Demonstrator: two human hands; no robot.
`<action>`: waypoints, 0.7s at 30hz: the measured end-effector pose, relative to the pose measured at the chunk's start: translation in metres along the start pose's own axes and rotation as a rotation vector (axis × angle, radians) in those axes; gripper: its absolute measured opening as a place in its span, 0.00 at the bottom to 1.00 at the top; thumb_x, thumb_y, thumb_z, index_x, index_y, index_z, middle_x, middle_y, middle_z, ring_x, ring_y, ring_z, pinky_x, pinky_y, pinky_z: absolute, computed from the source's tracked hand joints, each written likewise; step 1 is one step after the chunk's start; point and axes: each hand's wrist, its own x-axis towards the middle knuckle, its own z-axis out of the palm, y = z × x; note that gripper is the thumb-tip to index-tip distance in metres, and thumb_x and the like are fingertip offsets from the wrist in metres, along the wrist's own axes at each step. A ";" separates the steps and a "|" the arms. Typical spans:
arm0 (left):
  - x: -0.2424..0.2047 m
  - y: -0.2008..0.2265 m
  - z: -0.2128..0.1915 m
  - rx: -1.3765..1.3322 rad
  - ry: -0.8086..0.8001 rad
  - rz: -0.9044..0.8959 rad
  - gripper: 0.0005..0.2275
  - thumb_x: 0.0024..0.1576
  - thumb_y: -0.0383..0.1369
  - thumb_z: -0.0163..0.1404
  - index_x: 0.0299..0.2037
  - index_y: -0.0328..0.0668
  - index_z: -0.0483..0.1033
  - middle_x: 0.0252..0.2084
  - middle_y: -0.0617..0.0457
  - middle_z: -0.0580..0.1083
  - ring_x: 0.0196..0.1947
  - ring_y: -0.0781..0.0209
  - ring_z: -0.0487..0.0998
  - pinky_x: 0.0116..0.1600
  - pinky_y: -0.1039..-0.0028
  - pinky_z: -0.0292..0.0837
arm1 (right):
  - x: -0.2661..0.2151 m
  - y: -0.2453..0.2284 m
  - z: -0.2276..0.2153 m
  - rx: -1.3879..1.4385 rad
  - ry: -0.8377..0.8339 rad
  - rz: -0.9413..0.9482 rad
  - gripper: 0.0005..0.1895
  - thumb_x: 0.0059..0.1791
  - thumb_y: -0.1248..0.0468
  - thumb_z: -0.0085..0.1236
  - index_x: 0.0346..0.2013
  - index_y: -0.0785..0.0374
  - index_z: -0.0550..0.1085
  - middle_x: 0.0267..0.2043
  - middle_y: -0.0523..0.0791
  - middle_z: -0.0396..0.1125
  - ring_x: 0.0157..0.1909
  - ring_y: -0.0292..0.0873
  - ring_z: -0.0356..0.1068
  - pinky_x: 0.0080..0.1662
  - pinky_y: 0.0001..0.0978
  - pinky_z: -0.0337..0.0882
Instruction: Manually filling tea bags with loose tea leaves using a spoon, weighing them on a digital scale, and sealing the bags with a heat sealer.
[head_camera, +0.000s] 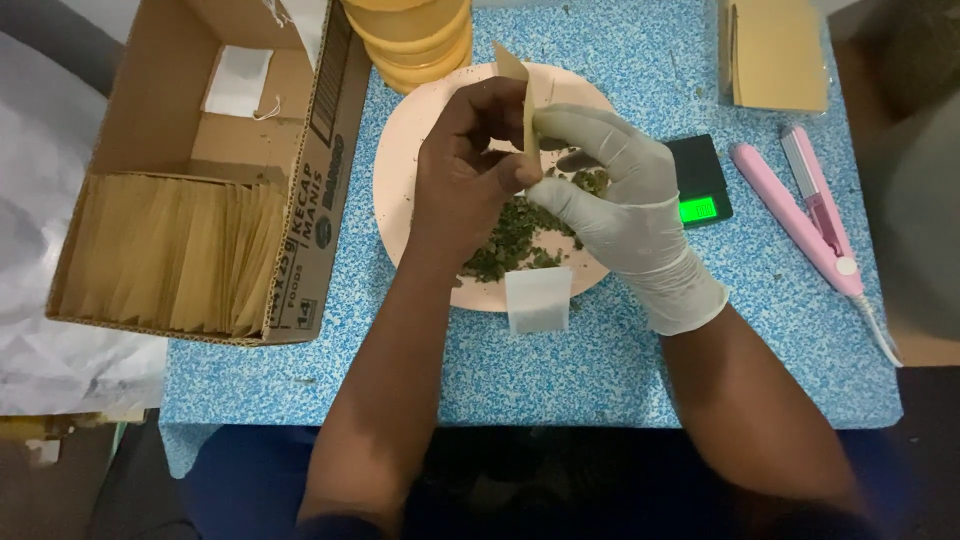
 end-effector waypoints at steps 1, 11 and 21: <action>0.000 -0.001 0.000 -0.001 -0.001 -0.001 0.28 0.53 0.54 0.59 0.58 0.50 0.69 0.46 0.57 0.71 0.48 0.66 0.73 0.45 0.76 0.74 | 0.000 -0.001 0.000 -0.001 0.001 0.001 0.23 0.52 0.56 0.61 0.55 0.68 0.73 0.54 0.53 0.71 0.53 0.49 0.74 0.51 0.36 0.79; 0.002 0.003 -0.001 0.025 -0.003 -0.022 0.26 0.53 0.47 0.61 0.57 0.47 0.69 0.46 0.55 0.72 0.47 0.63 0.75 0.46 0.73 0.78 | 0.003 -0.004 -0.004 -0.008 -0.071 0.077 0.19 0.52 0.65 0.59 0.57 0.71 0.72 0.57 0.56 0.70 0.56 0.50 0.73 0.52 0.35 0.77; 0.002 -0.002 -0.002 -0.026 -0.023 0.002 0.24 0.54 0.40 0.63 0.57 0.46 0.68 0.47 0.54 0.72 0.48 0.62 0.74 0.46 0.72 0.82 | 0.004 -0.005 -0.006 0.031 -0.112 0.135 0.20 0.52 0.72 0.50 0.59 0.73 0.71 0.59 0.56 0.69 0.49 0.43 0.73 0.47 0.30 0.75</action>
